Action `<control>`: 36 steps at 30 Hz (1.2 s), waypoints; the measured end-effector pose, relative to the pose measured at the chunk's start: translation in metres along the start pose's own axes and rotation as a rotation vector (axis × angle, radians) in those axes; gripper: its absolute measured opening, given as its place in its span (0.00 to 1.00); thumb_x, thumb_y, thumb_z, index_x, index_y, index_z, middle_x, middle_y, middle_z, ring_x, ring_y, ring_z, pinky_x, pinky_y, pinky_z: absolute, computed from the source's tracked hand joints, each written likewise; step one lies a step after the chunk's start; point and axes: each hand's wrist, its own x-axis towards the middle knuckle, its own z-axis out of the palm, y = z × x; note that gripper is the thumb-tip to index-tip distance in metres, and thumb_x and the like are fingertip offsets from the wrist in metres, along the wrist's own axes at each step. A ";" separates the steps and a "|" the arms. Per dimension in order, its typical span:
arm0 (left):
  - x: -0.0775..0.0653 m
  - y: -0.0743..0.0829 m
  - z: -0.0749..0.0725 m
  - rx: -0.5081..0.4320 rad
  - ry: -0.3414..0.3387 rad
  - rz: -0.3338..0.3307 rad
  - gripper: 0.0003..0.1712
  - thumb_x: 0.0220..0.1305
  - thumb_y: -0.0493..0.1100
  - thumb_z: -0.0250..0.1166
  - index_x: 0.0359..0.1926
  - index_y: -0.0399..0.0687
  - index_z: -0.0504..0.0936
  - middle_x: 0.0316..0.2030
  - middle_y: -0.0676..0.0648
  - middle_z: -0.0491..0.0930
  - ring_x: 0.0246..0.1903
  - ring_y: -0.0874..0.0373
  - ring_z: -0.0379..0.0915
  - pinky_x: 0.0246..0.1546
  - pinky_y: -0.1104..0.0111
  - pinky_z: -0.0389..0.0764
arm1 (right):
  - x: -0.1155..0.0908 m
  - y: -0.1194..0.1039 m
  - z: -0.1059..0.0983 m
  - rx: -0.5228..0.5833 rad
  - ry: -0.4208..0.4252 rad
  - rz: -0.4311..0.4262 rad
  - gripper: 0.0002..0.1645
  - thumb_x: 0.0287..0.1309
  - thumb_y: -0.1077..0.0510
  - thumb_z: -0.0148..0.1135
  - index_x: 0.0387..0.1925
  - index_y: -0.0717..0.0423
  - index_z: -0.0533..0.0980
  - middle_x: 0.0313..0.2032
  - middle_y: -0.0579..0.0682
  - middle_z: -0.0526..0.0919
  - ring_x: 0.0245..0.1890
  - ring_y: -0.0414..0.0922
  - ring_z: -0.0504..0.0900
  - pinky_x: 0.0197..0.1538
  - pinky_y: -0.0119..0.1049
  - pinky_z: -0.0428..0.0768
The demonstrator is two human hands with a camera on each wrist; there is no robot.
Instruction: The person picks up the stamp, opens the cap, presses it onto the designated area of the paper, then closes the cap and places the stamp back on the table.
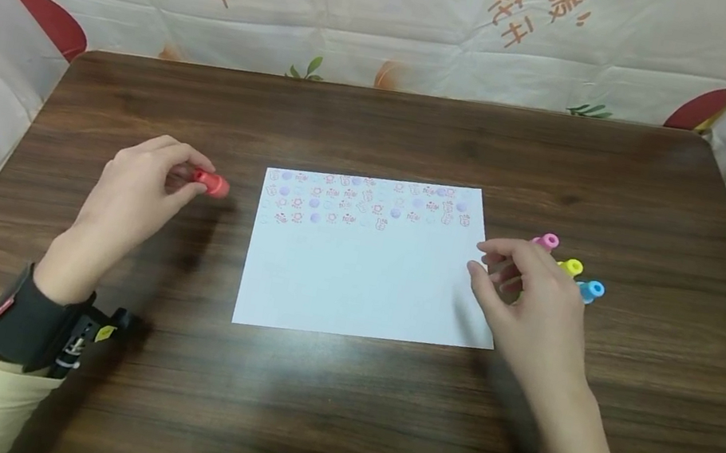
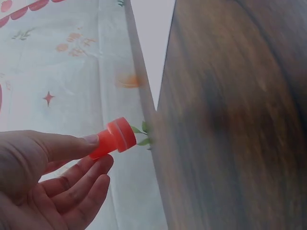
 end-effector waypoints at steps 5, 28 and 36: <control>-0.004 0.010 -0.002 -0.056 0.013 0.016 0.13 0.55 0.35 0.70 0.43 0.41 0.81 0.42 0.42 0.79 0.37 0.50 0.79 0.38 0.51 0.83 | 0.002 -0.004 0.000 0.004 0.001 -0.010 0.12 0.52 0.59 0.69 0.40 0.57 0.82 0.27 0.50 0.83 0.26 0.26 0.70 0.34 0.10 0.67; -0.022 0.048 0.011 -0.457 -0.116 0.055 0.14 0.54 0.33 0.70 0.42 0.44 0.80 0.44 0.44 0.82 0.40 0.55 0.82 0.41 0.54 0.86 | 0.011 -0.043 0.014 0.075 -0.105 -0.128 0.17 0.48 0.62 0.72 0.42 0.59 0.80 0.37 0.54 0.86 0.35 0.46 0.83 0.37 0.53 0.86; -0.028 0.052 0.023 -0.579 -0.189 0.014 0.13 0.55 0.31 0.69 0.41 0.44 0.80 0.45 0.44 0.82 0.41 0.57 0.82 0.37 0.56 0.85 | 0.006 -0.064 0.031 0.143 -0.183 -0.206 0.18 0.48 0.59 0.73 0.43 0.55 0.80 0.39 0.50 0.86 0.37 0.44 0.83 0.36 0.49 0.86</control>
